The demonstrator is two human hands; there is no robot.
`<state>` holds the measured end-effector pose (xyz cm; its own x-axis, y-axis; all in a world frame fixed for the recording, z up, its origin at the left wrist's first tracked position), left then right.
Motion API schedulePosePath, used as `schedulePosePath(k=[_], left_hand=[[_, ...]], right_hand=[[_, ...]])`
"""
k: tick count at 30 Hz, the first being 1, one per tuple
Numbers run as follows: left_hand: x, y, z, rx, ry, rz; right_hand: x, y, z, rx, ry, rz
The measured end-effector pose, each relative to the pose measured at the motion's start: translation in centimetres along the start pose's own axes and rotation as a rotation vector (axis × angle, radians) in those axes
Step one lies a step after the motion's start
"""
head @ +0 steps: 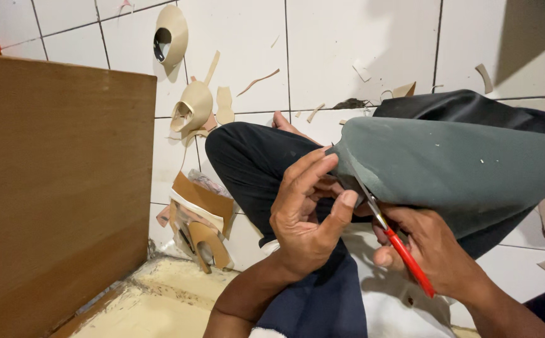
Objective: The person sits on the floor and works on a wedge sandal: they press and fit a black polka-dot insole into a beige wedge sole, apply glue from a can, cut a piece of gray-green fabric with scissors, and wrap and press the fabric strip around the edge of the wedge, smoothing and tucking it by hand.
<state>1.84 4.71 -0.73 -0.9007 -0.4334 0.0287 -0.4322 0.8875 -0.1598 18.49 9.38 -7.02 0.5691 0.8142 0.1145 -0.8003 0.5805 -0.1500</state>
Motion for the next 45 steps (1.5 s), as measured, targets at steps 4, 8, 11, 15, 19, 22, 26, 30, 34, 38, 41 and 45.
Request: schedulePosePath(k=[4,8,11,15,19,22,26,30,34,38,41,45], left_hand=[[0.4,0.1,0.0,-0.005,0.003,-0.005],[0.7,0.3,-0.2,-0.019,0.003,-0.001],[0.8,0.3,-0.3,-0.039,-0.004,0.001],[0.9,0.2,-0.3,-0.039,0.004,-0.005],[1.1,0.3,-0.2,-0.049,0.062,-0.002],[1.0,0.4,0.1,-0.031,-0.08,0.03],[1.1,0.4,0.3,0.015,-0.114,0.06],[3.2,2.0,0.3,0.113,-0.244,0.011],[7.1,5.3,-0.6,0.1,-0.319,-0.081],[7.8,5.6,-1.8,0.105,-0.249,0.005],[6.8,5.7,-2.1,0.164,-0.197,0.086],[11.8,10.2,-3.7,-0.018,-0.214,-0.126]], right_hand=[[-0.4,0.1,-0.3,-0.003,-0.008,0.012],[-0.8,0.0,-1.1,-0.046,-0.021,0.001],[-1.0,-0.2,-1.7,-0.083,0.001,-0.013],[-1.0,-0.5,-1.8,-0.033,0.048,-0.054],[-1.3,-0.5,-2.6,-0.103,0.06,-0.057],[-1.2,-0.1,-1.9,0.004,0.125,-0.081],[-0.6,0.5,-1.9,-0.093,0.224,-0.155],[2.4,2.4,-1.4,-0.11,-0.207,-0.257],[3.5,2.7,-1.1,-0.248,0.111,-0.292],[3.1,4.1,3.2,0.065,-0.015,-0.478],[1.1,8.4,4.9,0.344,0.195,-0.318],[-1.6,10.6,2.5,0.092,0.401,-0.213]])
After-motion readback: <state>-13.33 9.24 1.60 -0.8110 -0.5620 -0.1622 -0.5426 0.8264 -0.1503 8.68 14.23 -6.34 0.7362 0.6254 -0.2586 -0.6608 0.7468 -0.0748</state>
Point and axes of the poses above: each hand's wrist, its own y-axis towards the middle knuckle, its own x-axis out of the back of the hand, z = x × y, the point moved 7 cm from there along y, towards the middle knuckle, and after that the axes turned 10 degrees about x, right-handed, at the moved point
